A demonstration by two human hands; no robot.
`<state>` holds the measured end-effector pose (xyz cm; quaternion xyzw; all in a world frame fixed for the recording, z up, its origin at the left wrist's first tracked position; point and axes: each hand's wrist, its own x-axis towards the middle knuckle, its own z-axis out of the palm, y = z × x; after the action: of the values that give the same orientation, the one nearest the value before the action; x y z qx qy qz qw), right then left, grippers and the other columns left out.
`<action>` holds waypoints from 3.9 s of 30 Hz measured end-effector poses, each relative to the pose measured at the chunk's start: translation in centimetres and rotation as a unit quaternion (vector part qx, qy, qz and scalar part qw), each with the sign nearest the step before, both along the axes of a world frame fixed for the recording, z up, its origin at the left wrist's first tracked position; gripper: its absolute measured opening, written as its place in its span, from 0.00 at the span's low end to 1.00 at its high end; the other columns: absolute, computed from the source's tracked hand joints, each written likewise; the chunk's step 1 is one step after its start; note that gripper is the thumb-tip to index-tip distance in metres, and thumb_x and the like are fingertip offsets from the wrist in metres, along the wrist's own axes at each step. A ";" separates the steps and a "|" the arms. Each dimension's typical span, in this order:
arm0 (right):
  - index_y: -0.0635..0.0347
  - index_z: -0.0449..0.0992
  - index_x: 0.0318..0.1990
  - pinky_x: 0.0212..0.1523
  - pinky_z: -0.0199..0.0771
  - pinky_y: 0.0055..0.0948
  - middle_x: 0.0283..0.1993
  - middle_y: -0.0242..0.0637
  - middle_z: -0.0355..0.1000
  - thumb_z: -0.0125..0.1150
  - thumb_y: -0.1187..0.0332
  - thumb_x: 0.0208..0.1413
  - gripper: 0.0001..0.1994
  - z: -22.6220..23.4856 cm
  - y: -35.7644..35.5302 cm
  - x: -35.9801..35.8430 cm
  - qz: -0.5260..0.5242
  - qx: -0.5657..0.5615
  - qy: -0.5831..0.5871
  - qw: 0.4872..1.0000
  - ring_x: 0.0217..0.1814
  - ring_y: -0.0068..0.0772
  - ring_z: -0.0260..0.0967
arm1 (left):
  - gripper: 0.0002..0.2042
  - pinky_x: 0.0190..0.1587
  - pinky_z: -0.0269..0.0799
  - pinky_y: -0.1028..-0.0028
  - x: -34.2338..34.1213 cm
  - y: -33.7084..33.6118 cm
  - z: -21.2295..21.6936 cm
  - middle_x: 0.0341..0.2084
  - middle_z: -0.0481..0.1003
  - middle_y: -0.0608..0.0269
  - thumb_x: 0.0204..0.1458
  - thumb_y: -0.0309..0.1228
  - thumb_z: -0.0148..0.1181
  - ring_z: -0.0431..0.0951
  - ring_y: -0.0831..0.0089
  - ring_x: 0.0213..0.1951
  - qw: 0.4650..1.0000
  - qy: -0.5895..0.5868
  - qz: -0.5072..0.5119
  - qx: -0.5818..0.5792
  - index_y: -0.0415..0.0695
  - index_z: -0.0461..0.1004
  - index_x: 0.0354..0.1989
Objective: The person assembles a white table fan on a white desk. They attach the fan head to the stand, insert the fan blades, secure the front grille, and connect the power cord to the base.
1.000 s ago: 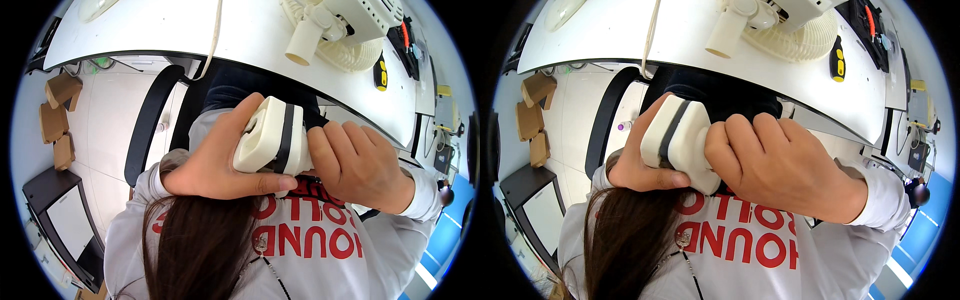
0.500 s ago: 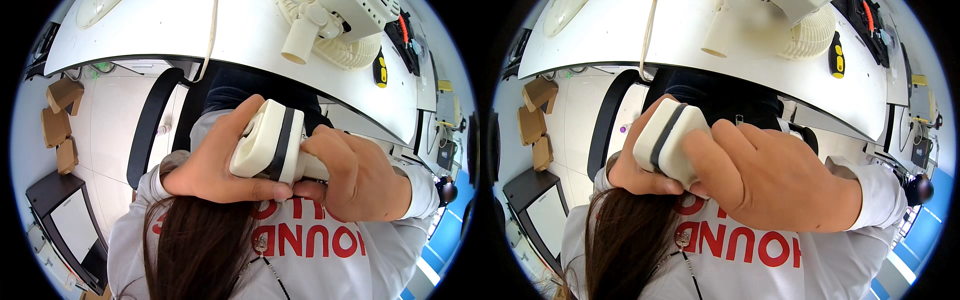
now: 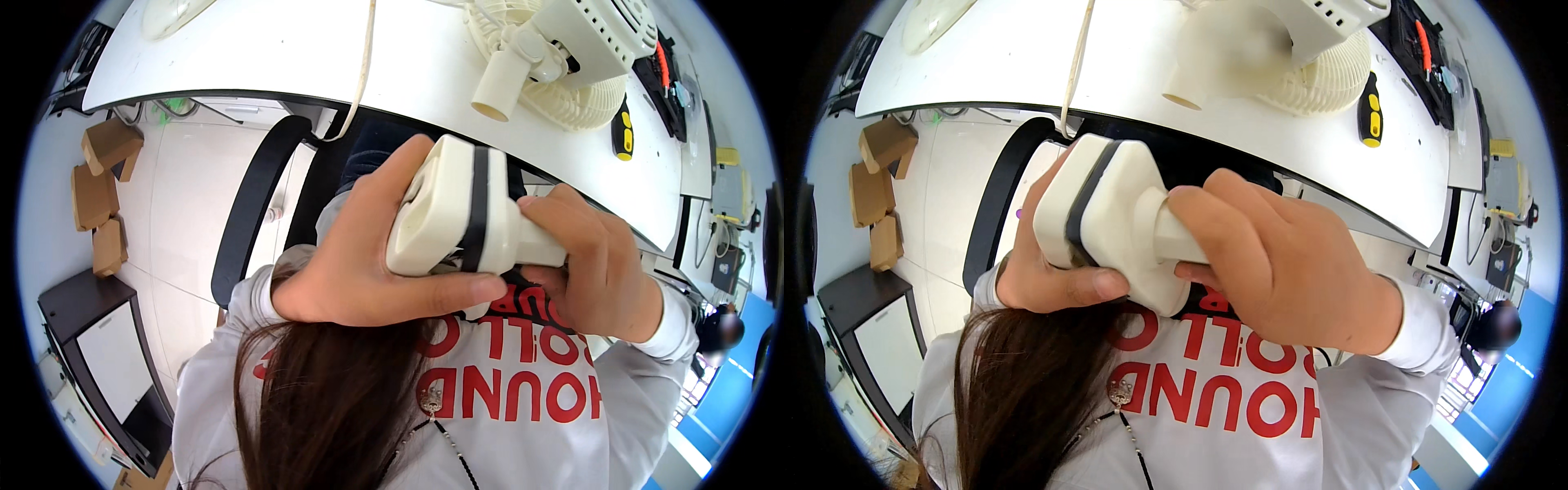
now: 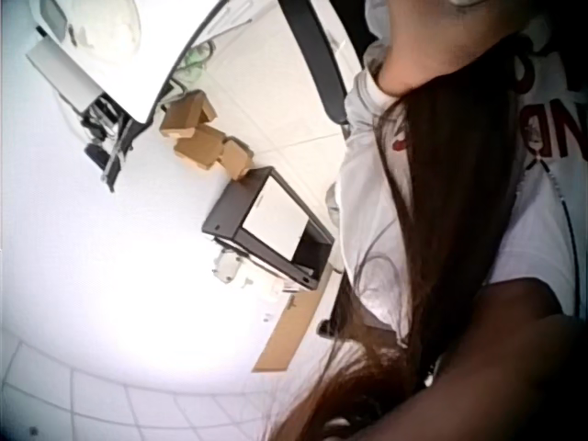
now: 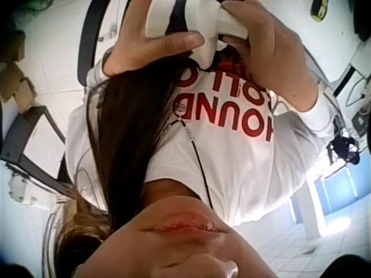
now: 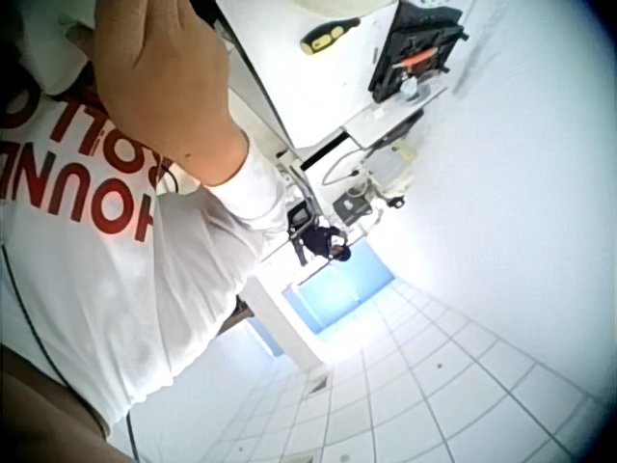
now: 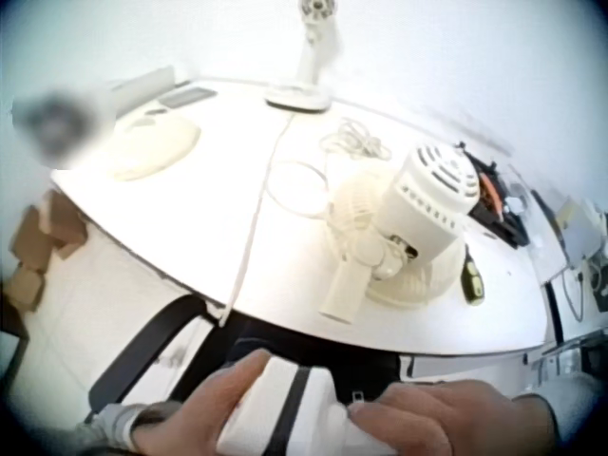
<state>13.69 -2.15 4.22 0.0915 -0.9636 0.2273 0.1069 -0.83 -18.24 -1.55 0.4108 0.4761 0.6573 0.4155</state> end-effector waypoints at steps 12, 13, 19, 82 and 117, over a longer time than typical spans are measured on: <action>0.70 0.53 0.51 0.37 0.63 0.22 0.39 0.42 0.64 0.42 0.57 0.63 0.22 -2.4 -0.9 1.1 -0.066 -0.239 -0.005 0.969 0.33 0.23 0.61 | 0.32 0.41 0.64 0.79 -1.0 -2.3 3.2 0.40 0.67 0.54 0.46 0.36 0.58 0.69 0.75 0.39 0.996 -0.039 -0.072 -0.043 0.28 0.54 0.55; 0.70 0.53 0.51 0.39 0.63 0.21 0.41 0.41 0.63 0.41 0.56 0.63 0.23 -2.7 -1.0 1.2 -0.080 -0.242 -0.014 0.967 0.35 0.22 0.60 | 0.31 0.40 0.65 0.80 -1.1 -2.3 3.0 0.39 0.67 0.54 0.47 0.36 0.57 0.69 0.75 0.38 0.996 -0.025 -0.070 -0.042 0.28 0.54 0.54; 0.70 0.55 0.51 0.45 0.59 0.20 0.43 0.38 0.60 0.38 0.51 0.63 0.25 -2.6 -2.2 1.4 -0.182 -0.254 -0.044 0.949 0.41 0.21 0.57 | 0.28 0.34 0.65 0.82 -1.4 -2.4 2.0 0.36 0.68 0.54 0.51 0.37 0.57 0.69 0.78 0.34 0.996 0.060 -0.058 -0.022 0.27 0.55 0.52; 0.66 0.53 0.62 0.66 0.42 0.44 0.63 0.54 0.50 0.61 0.74 0.47 0.34 -6.6 5.5 0.5 -0.415 0.038 0.119 0.901 0.66 0.56 0.45 | 0.29 0.51 0.62 0.71 -13.1 2.3 -3.5 0.48 0.62 0.49 0.45 0.23 0.59 0.65 0.65 0.49 0.878 0.047 0.476 0.002 0.36 0.52 0.56; 0.68 0.62 0.56 0.50 0.65 0.36 0.51 0.48 0.66 0.57 0.43 0.48 0.38 14.2 13.3 6.2 -0.295 0.122 0.509 0.800 0.53 0.42 0.64 | 0.21 0.42 0.67 0.63 -15.0 3.5 -2.7 0.36 0.70 0.51 0.44 0.38 0.65 0.71 0.53 0.40 0.692 0.462 0.500 -0.240 0.37 0.66 0.41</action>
<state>19.89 11.10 18.44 -0.0820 -0.7709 -0.0140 0.6315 -15.81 -14.72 -4.23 0.2505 0.8843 0.3587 -0.1629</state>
